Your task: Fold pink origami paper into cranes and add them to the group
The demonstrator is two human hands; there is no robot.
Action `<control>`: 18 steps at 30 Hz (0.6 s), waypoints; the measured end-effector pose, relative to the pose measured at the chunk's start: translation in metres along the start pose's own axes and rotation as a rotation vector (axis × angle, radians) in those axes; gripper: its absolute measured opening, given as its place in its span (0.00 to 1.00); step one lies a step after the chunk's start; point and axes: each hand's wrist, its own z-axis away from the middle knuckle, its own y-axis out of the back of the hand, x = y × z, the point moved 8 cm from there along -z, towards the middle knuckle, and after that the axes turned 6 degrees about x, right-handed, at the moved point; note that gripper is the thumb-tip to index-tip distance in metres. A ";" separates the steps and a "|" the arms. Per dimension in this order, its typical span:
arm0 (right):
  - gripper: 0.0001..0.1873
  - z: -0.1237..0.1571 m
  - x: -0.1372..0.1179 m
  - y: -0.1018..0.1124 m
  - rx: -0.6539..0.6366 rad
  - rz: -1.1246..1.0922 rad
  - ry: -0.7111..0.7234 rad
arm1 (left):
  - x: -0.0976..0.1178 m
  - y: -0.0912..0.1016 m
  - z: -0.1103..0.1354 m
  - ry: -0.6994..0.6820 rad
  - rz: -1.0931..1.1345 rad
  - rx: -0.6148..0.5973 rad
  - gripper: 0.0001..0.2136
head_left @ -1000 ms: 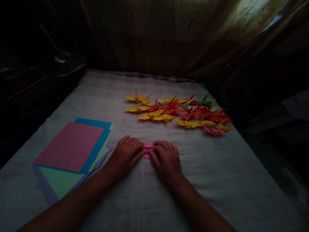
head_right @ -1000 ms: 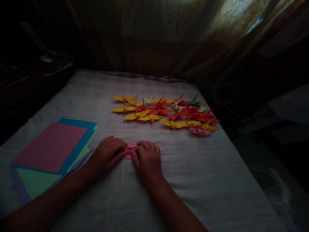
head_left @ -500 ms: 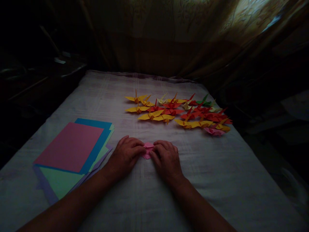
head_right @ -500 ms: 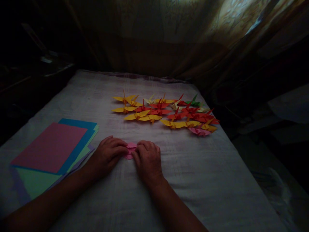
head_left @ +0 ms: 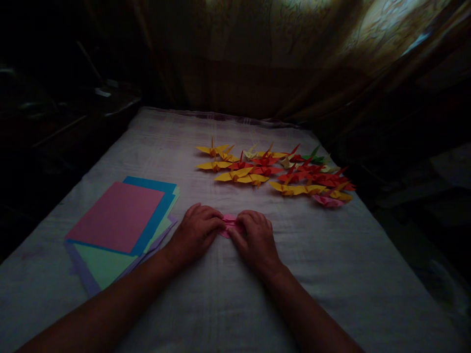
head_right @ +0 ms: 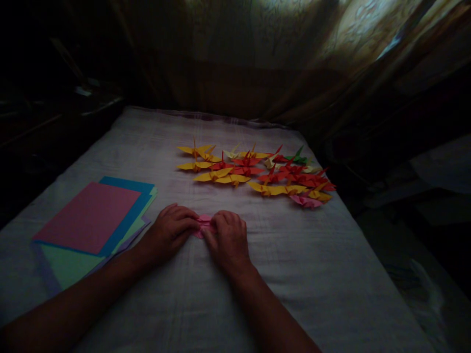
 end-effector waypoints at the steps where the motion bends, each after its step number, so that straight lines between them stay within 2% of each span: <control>1: 0.06 0.000 0.000 0.000 0.002 0.006 -0.002 | 0.000 0.000 0.000 -0.003 0.000 0.000 0.07; 6: 0.04 -0.001 0.007 0.000 0.004 -0.060 0.008 | 0.002 -0.001 -0.001 -0.030 -0.011 -0.015 0.06; 13: 0.12 0.000 0.015 -0.004 0.040 -0.095 0.050 | 0.009 -0.001 -0.001 -0.047 -0.109 -0.012 0.07; 18: 0.16 -0.004 0.024 -0.008 0.000 -0.137 0.109 | 0.019 -0.003 0.003 -0.142 -0.248 -0.007 0.08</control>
